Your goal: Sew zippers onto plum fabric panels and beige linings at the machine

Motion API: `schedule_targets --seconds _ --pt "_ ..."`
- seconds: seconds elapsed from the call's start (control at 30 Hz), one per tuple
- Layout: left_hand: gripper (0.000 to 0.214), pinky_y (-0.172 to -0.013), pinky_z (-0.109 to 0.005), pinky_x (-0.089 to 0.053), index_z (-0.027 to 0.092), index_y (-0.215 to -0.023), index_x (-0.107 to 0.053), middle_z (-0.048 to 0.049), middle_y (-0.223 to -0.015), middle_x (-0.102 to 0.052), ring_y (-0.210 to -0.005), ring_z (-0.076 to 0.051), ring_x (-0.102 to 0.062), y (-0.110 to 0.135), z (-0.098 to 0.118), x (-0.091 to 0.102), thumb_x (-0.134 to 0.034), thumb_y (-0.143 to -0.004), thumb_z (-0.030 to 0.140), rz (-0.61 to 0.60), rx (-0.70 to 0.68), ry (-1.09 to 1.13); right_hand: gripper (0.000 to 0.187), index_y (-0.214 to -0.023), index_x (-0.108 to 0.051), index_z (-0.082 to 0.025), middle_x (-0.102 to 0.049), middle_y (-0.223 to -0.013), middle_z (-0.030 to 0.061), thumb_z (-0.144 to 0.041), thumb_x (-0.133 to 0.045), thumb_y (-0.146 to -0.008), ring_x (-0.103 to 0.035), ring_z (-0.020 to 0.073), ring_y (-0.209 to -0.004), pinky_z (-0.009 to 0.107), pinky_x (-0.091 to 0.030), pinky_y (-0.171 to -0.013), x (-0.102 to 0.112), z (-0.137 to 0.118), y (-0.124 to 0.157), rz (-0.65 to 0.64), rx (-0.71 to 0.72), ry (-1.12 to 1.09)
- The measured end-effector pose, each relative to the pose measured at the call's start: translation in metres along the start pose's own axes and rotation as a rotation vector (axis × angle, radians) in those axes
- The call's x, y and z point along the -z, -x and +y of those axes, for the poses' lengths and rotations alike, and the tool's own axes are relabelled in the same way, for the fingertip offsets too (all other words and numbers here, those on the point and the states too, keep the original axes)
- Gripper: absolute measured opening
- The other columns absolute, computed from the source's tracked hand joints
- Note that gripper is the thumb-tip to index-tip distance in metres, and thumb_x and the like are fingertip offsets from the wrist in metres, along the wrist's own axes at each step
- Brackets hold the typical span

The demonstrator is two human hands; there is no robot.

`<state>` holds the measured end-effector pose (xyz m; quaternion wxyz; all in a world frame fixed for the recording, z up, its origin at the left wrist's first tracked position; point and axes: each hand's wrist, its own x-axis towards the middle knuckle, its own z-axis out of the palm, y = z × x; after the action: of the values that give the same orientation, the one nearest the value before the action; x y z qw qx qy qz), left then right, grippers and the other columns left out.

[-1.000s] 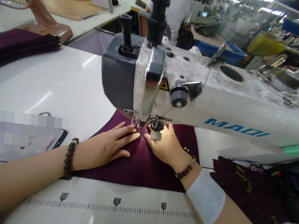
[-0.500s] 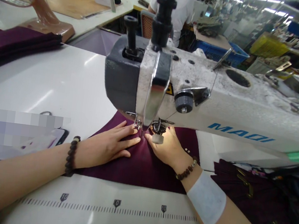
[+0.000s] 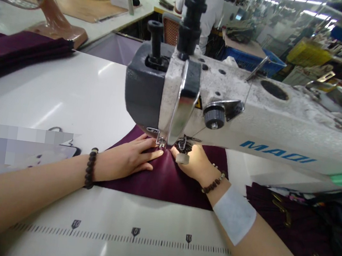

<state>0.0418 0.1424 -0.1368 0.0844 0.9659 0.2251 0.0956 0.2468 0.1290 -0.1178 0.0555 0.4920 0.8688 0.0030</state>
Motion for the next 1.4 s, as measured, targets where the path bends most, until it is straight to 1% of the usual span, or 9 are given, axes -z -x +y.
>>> schedule_targets --seconds 0.17,0.5,0.67,0.9,1.03,1.13,1.2,1.3,1.4 --pt "0.038 -0.102 -0.051 -0.029 0.011 -0.121 -0.05 -0.0145 -0.11 -0.048 -0.116 -0.029 -0.041 -0.001 -0.001 0.001 -0.043 -0.091 0.032 0.001 0.006 0.0 0.036 -0.1 -0.064 -0.016 -0.066 -0.09 0.0082 -0.011 -0.031 -0.086 -0.059 0.0212 -0.081 0.033 -0.044 -0.071 -0.006 0.004 0.0 -0.055 0.012 0.042" --pt "0.037 -0.102 -0.05 -0.03 0.011 -0.12 -0.051 -0.014 -0.108 -0.048 -0.114 -0.028 -0.042 -0.002 -0.003 0.001 -0.042 -0.091 0.032 0.017 -0.002 0.0 0.038 -0.111 -0.06 -0.016 -0.065 -0.096 0.0074 -0.008 -0.034 -0.084 -0.059 0.0189 -0.086 0.029 -0.042 -0.075 -0.013 0.008 -0.001 -0.09 0.017 0.076" --pt "0.038 -0.101 -0.052 -0.031 0.01 -0.12 -0.052 -0.0153 -0.108 -0.049 -0.113 -0.029 -0.043 -0.003 -0.005 0.001 -0.041 -0.091 0.033 0.019 -0.01 0.01 0.037 -0.11 -0.06 -0.015 -0.065 -0.094 0.0083 -0.007 -0.035 -0.083 -0.059 0.0186 -0.083 0.029 -0.041 -0.075 -0.014 0.009 -0.001 -0.113 0.007 0.063" --pt "0.038 -0.102 -0.049 -0.03 0.012 -0.12 -0.052 -0.0154 -0.112 -0.049 -0.115 -0.028 -0.043 -0.003 -0.008 0.0 -0.041 -0.091 0.034 0.029 -0.032 0.014 0.034 -0.109 -0.06 -0.014 -0.063 -0.102 0.01 -0.011 -0.033 -0.088 -0.056 0.0196 -0.092 0.03 -0.04 -0.081 -0.01 0.004 -0.005 -0.108 -0.04 0.037" --pt "0.033 -0.106 -0.047 -0.021 0.019 -0.121 -0.052 -0.0124 -0.126 -0.046 -0.123 -0.024 -0.038 0.0 -0.028 0.006 -0.042 -0.092 0.032 -0.026 -0.104 0.002 0.036 -0.11 -0.059 -0.012 -0.06 -0.108 0.0146 -0.025 -0.03 -0.093 -0.053 0.0241 -0.1 0.037 -0.039 -0.086 -0.003 -0.019 0.009 -0.036 -0.173 0.059" --pt "0.028 -0.107 -0.047 -0.014 0.024 -0.118 -0.054 -0.0076 -0.132 -0.045 -0.128 -0.023 -0.031 0.002 -0.049 0.017 -0.043 -0.092 0.026 -0.102 -0.098 -0.049 0.049 -0.127 -0.047 -0.012 -0.05 -0.121 0.0218 -0.041 -0.043 -0.088 -0.047 0.0339 -0.109 0.044 -0.042 -0.082 0.004 -0.048 0.034 0.039 -0.352 0.114" --pt "0.028 -0.107 -0.045 -0.013 0.024 -0.118 -0.054 -0.0066 -0.131 -0.047 -0.129 -0.022 -0.031 0.001 -0.057 0.023 -0.044 -0.092 0.021 -0.119 -0.059 -0.095 0.056 -0.132 -0.042 -0.016 -0.045 -0.127 0.0244 -0.042 -0.052 -0.083 -0.045 0.0368 -0.112 0.045 -0.043 -0.081 0.007 -0.069 0.052 0.022 -0.386 0.12" --pt "0.03 -0.106 -0.043 -0.018 0.021 -0.116 -0.056 -0.0071 -0.128 -0.049 -0.127 -0.022 -0.034 -0.003 -0.048 0.027 -0.041 -0.091 0.014 -0.105 0.034 -0.154 0.052 -0.129 -0.047 -0.019 -0.045 -0.127 0.0248 -0.037 -0.055 -0.082 -0.048 0.0354 -0.109 0.044 -0.043 -0.084 0.01 -0.097 0.07 0.003 -0.381 0.1" --pt "0.024 -0.1 -0.042 -0.028 0.014 -0.108 -0.06 -0.0106 -0.119 -0.055 -0.117 -0.024 -0.045 -0.004 -0.022 0.024 -0.044 -0.091 0.02 -0.04 0.127 -0.188 0.041 -0.124 -0.052 -0.019 -0.051 -0.122 0.0203 -0.032 -0.048 -0.086 -0.053 0.0296 -0.102 0.04 -0.045 -0.083 0.016 -0.109 0.075 0.033 -0.323 0.009"
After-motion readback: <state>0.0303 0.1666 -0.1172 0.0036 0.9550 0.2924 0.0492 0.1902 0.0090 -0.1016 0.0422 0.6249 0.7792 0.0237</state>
